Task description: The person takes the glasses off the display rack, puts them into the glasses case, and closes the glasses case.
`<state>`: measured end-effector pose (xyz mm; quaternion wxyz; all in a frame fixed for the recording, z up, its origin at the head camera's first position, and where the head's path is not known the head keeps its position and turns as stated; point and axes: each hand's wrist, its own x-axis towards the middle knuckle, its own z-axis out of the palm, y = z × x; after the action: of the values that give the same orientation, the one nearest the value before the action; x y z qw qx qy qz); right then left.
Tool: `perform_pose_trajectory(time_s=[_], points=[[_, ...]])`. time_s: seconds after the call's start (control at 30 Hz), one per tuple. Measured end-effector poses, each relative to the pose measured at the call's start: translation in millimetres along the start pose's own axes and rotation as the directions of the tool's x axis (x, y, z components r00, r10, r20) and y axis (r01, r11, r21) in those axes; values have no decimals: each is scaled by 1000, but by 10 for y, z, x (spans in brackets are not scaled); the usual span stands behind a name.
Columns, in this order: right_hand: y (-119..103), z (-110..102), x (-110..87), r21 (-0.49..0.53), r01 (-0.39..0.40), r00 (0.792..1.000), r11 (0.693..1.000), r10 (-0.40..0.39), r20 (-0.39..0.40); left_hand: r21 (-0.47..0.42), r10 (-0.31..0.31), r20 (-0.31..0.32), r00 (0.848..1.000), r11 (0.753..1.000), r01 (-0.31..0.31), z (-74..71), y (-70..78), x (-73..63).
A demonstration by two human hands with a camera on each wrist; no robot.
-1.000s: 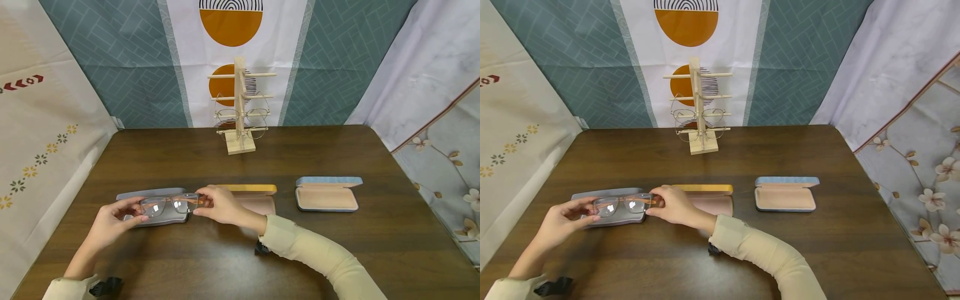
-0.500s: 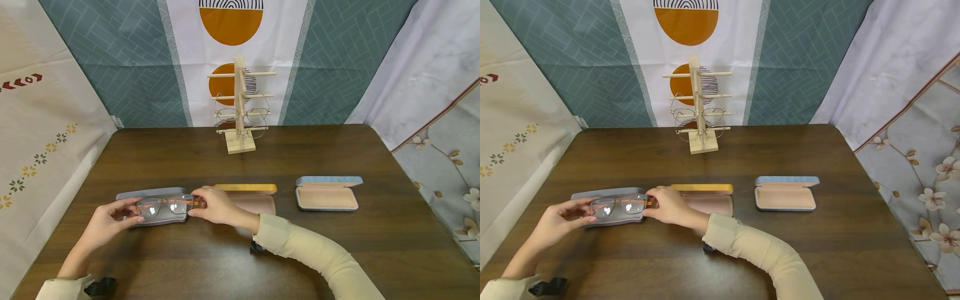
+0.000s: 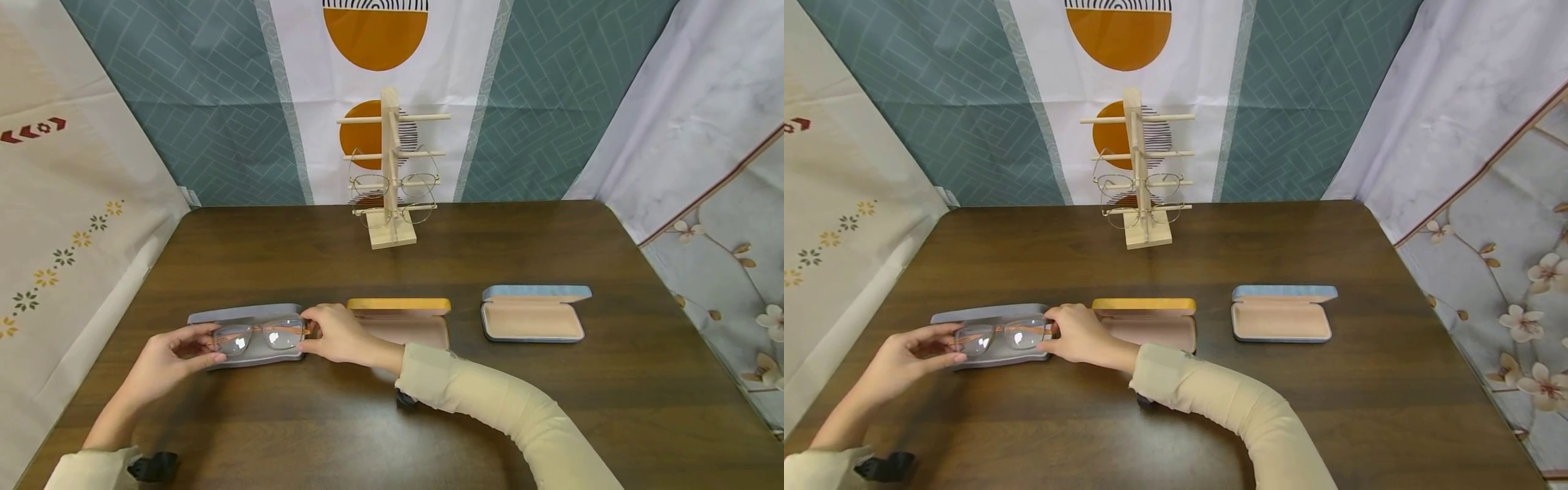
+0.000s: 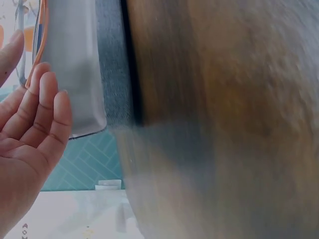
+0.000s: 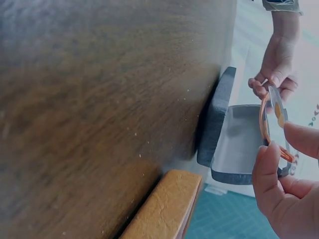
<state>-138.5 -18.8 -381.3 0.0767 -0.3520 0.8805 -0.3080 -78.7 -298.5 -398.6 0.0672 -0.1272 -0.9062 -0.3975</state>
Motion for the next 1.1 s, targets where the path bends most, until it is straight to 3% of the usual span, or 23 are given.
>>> perform_pose_trajectory(time_s=[0.2, 0.5, 0.73, 1.1], points=[[-25, 64, 56, -3, -30, 1000, 1000, 30, 2, 30, -39, 3, 999, 999, 39, -30, -48, -5], [-49, 141, 77, 127, -119, 992, 985, 111, 67, 109, -83, 25, 996, 991, 79, -72, -93, 13], [-39, 193, 99, 182, -161, 982, 970, 140, 125, 168, 4, 18, 1000, 986, -7, -51, -140, 27], [12, 256, 134, 120, -199, 973, 973, 181, 142, 220, 43, 55, 998, 974, -54, 2, -199, 81]])
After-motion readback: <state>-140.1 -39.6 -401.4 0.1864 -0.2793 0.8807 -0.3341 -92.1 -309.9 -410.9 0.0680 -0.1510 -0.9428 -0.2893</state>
